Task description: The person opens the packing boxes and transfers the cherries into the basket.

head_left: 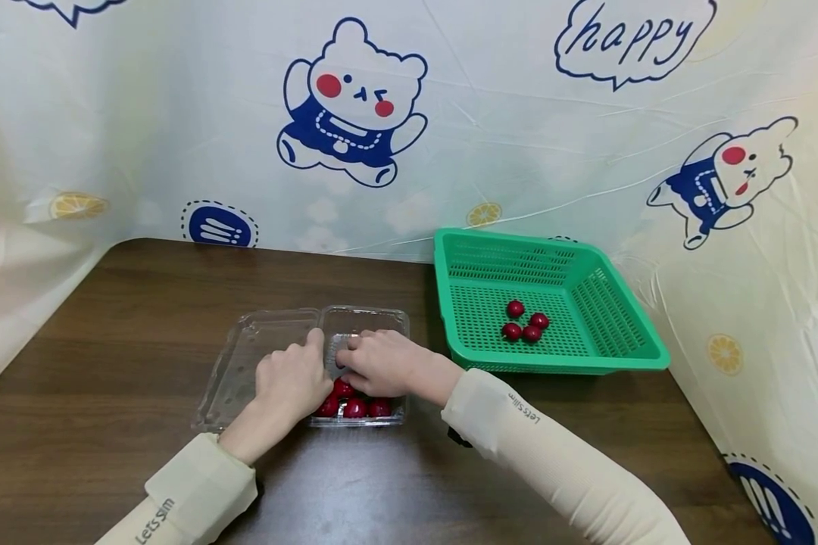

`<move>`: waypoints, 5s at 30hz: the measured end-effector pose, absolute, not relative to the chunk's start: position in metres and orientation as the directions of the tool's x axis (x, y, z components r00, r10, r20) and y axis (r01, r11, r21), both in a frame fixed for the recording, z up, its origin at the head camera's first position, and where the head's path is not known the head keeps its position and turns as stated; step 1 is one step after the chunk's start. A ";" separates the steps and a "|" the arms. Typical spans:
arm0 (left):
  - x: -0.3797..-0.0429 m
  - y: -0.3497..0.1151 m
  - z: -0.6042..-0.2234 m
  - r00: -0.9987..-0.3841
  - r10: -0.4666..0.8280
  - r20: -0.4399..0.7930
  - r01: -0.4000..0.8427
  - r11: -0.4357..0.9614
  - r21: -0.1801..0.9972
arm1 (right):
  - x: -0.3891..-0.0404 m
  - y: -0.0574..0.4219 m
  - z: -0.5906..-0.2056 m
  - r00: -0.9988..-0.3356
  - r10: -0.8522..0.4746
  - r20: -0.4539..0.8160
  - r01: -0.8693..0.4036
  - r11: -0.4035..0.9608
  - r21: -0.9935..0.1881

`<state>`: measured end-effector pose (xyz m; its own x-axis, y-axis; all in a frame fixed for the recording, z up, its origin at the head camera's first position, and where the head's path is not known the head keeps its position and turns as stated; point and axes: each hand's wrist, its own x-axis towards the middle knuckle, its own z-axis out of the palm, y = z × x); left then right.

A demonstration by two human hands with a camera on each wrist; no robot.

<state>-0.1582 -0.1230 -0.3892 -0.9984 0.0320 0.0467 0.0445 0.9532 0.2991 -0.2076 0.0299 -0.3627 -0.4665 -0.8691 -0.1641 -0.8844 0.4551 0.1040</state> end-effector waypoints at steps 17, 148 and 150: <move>-0.158 -0.123 -0.390 -0.997 0.033 0.066 0.051 0.954 0.296 | -0.203 0.036 -0.374 -0.386 -0.922 -0.032 -0.922 0.385 0.022; -0.159 -0.123 -0.390 -0.998 0.043 0.053 0.057 0.955 0.290 | -0.250 0.109 -0.299 -0.668 -0.741 0.077 -0.744 0.667 -0.034; -0.159 -0.123 -0.389 -0.997 0.043 0.057 0.058 0.955 0.290 | -0.252 0.115 -0.296 -0.681 -0.728 0.080 -0.732 0.681 -0.037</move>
<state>-0.1587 -0.1227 -0.3893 -0.9975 0.0430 0.0567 0.0577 0.9554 0.2896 -0.2518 0.1145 -0.2960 -0.6810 -0.7278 0.0802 -0.7317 0.6806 -0.0366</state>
